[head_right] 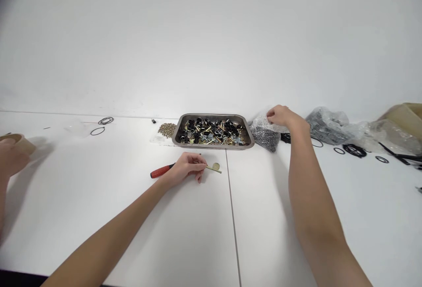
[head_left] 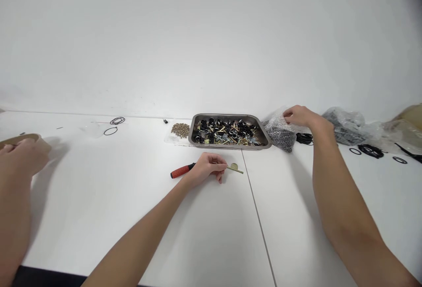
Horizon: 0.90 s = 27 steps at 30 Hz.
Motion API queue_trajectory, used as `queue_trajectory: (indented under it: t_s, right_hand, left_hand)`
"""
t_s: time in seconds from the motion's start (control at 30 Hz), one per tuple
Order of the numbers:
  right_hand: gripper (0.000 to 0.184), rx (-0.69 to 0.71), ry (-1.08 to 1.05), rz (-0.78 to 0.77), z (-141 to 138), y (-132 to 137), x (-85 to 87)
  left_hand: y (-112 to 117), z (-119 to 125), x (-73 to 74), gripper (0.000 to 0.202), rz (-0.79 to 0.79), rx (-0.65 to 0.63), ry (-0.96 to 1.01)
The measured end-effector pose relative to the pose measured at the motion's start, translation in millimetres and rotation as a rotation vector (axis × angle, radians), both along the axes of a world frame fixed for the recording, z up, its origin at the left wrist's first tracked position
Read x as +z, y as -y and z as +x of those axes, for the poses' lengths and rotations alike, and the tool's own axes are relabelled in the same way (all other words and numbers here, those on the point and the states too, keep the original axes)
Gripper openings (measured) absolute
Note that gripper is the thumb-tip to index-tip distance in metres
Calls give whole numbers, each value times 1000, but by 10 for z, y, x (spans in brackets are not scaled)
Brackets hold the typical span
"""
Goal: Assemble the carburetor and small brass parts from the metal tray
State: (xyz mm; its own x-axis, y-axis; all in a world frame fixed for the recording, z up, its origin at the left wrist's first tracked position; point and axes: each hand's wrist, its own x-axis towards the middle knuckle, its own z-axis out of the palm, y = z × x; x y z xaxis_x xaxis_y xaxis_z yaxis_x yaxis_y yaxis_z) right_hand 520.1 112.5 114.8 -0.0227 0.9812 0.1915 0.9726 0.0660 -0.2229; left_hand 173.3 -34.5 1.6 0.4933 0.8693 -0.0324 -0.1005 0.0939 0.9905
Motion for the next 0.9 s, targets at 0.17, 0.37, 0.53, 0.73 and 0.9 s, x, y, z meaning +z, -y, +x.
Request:
queue_trajectory:
  t_s: [0.17,0.37,0.53,0.73,0.9]
  right_hand:
    - [23,16,-92,95,-383,119,282]
    - [26,460,-243,83,-1459,183,93]
    - [22,635,-61,-131,-2447,15,-355]
    - [15,623,10,-250,-2730,-197,-527]
    - [22,658,28,-312,-2530,-199,-487]
  left_hand:
    - [38,-4,38,19,18,36,27]
    - [26,-15,-4,15,-8,104,124]
    - [-47,-25,-65,67,-373,-365,408]
    - [-82,-1,-118,63,-138,-141,251]
    - [-55,-41,-78,25,-87,-44,201]
